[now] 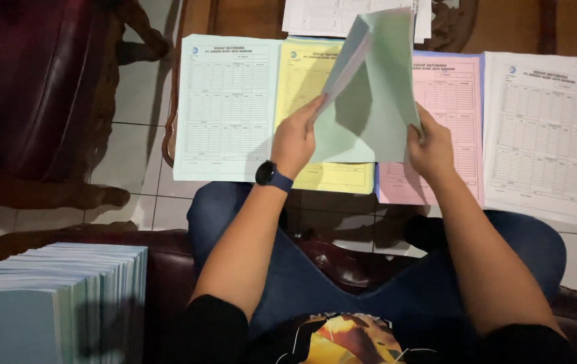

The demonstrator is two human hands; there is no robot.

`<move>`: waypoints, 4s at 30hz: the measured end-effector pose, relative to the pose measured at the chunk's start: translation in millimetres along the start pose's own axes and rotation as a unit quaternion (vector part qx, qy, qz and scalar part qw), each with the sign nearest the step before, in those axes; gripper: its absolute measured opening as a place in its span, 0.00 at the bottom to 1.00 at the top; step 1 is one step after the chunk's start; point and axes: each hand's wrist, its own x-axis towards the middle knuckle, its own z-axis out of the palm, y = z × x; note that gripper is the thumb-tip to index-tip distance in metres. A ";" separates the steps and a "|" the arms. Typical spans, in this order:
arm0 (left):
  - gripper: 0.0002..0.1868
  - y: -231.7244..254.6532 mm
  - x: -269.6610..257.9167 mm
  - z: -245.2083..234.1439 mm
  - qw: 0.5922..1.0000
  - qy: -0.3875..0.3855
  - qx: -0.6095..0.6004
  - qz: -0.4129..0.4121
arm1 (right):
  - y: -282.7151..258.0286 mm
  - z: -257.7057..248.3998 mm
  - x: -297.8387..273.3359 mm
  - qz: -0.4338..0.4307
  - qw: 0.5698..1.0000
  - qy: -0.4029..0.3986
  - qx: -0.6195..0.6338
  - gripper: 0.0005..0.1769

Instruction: Sorting and organizing multi-colored paper forms into stacks on a table.

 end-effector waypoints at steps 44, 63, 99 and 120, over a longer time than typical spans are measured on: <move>0.29 38.1 -12.1 -57.7 0.983 0.104 -0.063 0.136 | -66.6 -79.2 -8.3 -0.050 0.967 0.075 0.239 0.28; 0.32 7.5 -4.8 -45.9 0.984 0.156 -0.061 0.067 | -25.1 -57.1 -7.2 -0.030 0.982 0.094 0.161 0.35; 0.18 -24.1 -5.7 14.0 0.997 0.041 -0.061 0.006 | 15.6 -12.7 -17.5 -0.009 0.993 0.108 -0.039 0.13; 0.19 -28.0 1.2 16.3 0.984 0.172 0.027 0.035 | 24.9 2.0 -10.7 0.110 0.987 0.078 0.085 0.10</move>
